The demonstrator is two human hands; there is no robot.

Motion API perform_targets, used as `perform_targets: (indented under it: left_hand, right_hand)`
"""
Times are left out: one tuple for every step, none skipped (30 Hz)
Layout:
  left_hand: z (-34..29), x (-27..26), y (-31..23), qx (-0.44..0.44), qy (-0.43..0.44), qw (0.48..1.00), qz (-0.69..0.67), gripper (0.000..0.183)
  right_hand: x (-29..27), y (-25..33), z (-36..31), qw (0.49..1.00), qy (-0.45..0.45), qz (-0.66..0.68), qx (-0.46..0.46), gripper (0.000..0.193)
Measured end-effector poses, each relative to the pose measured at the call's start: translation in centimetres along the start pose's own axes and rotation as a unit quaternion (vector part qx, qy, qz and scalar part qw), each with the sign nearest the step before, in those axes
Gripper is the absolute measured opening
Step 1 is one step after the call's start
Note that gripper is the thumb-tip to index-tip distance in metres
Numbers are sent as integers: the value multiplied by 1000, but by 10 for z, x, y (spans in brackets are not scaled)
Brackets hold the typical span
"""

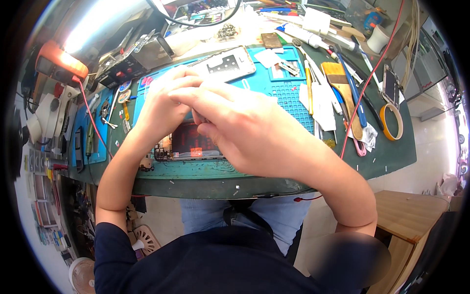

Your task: The person uses a multimeter to test the battery terminals of a disassembled smartphone. They then connect a charging cable to the device, which displays a charging icon on the screen. Finally, the person handles a small component over the phone's motherboard.

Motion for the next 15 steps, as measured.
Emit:
perform_targets:
  left_hand:
    - [-1,0,-2,4,2,1000,-2,25]
    - [-2,-1,-4,9,5,1000,-5,25]
    - [-4,-2,-5,-19,34,999,-36,23]
    - [-8,-4,-7,-47,62,995,-68,22]
    - [-10,-6,-11,-74,91,988,-100,21]
    - [-12,-9,-18,-118,157,970,-146,21]
    - [-16,-12,-25,-85,191,962,-178,21]
    - [-21,-15,-29,-51,224,951,-209,22]
    - [-27,-16,-34,-17,256,937,-239,23]
    - [-32,-16,-37,-2,245,936,-254,24]
    - [-35,-15,-39,-12,240,939,-245,23]
    - [-38,-15,-41,-21,235,942,-237,22]
    - [-40,-15,-43,-30,230,946,-228,21]
    - [-44,-15,-44,-37,224,943,-245,21]
    - [-46,-14,-45,-34,212,945,-247,20]
  right_hand:
    - [1,0,1,1000,4,3,-2,52]
    - [1,1,1,1000,8,6,-3,51]
    - [1,3,2,1000,18,10,-9,50]
    - [0,5,4,1000,22,3,-19,49]
    - [-1,6,4,999,25,-4,-27,48]
    - [-3,9,5,999,23,-22,-40,48]
    - [-3,10,4,998,19,-31,-47,47]
    - [-3,12,4,998,16,-39,-53,46]
    - [-3,12,3,998,11,-38,-53,45]
    - [-1,12,2,998,8,-34,-54,44]
    - [0,11,2,998,4,-29,-55,43]
    - [-1,13,2,998,-3,-35,-59,39]
    - [-1,14,2,997,1,-33,-63,40]
    - [0,15,3,997,5,-31,-68,42]
    - [0,15,3,997,9,-29,-72,43]
Point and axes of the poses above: each hand's wrist, its own z-axis towards the middle knuckle, its own x-axis out of the palm, y = z × x, the point moved 5 cm from there along z, towards the middle knuckle, and after that the axes turned 9 degrees about -x, right-handed, at the moved point
